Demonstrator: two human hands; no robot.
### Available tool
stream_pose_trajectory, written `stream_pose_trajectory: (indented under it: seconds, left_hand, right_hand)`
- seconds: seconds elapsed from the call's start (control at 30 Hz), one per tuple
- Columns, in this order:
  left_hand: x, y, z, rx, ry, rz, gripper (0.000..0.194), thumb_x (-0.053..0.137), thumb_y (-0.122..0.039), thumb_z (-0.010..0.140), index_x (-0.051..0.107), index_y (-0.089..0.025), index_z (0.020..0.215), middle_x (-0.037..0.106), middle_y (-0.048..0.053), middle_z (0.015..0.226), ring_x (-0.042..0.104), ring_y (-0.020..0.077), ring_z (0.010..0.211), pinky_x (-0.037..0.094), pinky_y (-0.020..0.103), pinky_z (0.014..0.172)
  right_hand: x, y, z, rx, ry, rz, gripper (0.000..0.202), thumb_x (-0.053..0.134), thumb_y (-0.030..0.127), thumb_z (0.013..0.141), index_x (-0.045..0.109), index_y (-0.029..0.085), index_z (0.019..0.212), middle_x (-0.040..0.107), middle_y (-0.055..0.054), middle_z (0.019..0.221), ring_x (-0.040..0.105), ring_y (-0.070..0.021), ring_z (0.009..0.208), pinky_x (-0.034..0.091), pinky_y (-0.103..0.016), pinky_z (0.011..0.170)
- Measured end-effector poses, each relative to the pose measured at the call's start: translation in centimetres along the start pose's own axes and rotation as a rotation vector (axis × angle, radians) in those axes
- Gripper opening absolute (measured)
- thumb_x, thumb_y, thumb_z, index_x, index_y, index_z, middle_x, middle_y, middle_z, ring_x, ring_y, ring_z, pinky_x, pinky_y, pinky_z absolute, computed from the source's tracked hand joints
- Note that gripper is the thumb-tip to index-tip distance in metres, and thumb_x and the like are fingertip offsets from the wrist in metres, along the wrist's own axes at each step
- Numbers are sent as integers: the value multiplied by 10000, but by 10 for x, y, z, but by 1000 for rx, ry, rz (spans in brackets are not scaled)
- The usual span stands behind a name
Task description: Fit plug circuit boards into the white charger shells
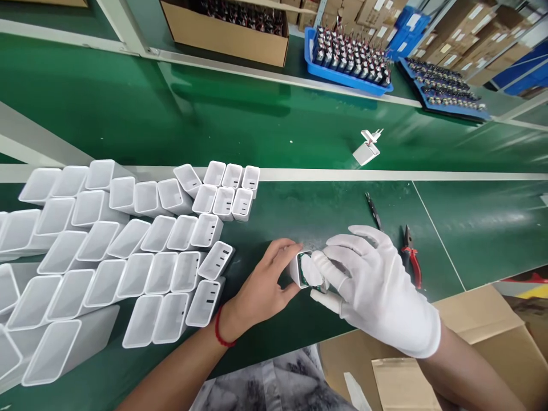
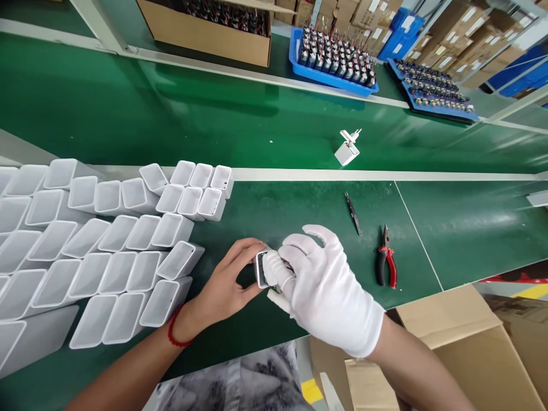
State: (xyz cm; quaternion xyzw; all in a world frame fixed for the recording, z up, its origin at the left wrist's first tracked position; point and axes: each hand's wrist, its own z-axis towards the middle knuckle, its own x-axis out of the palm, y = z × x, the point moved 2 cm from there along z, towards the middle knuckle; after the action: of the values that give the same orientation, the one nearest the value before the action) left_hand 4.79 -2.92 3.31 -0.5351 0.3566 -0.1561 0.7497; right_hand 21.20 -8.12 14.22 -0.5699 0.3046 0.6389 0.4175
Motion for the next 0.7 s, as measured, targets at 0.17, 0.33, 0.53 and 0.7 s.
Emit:
stream_pose_trajectory:
  seconds: [0.17, 0.33, 0.53, 0.7]
  left_hand:
    - [0, 2, -2, -22, -27, -57, 624, 614, -35, 777, 446, -281, 1325, 467, 76, 1315, 527, 214, 1217, 562, 289, 940]
    - [0, 2, -2, -12, -42, -52, 644, 608, -22, 770, 441, -288, 1332, 471, 76, 1315, 532, 219, 1215, 568, 298, 942]
    - [1, 2, -2, 31, -55, -30, 679, 604, 3, 754, 434, -287, 1343, 471, 77, 1313, 528, 218, 1224, 536, 331, 1013]
    - [3, 4, -2, 31, -69, -15, 678, 599, 19, 748, 445, -284, 1335, 467, 76, 1313, 527, 213, 1225, 556, 299, 974]
  right_hand:
    - [-1, 2, 5, -5, 7, 7, 310, 666, 362, 854, 655, 146, 1077, 669, -80, 931, 584, -258, 957, 367, -505, 1003]
    - [-1, 2, 8, -8, 4, 1, 298, 645, 342, 870, 648, 138, 1087, 664, -72, 918, 579, -254, 950, 374, -496, 991]
    - [-2, 4, 9, -28, 11, -49, 284, 623, 306, 884, 653, 121, 1097, 659, -94, 927, 569, -257, 947, 363, -503, 1003]
    - [-1, 10, 9, -11, 30, -56, 220, 640, 246, 852, 672, 117, 1027, 650, -79, 905, 568, -246, 912, 361, -500, 1001]
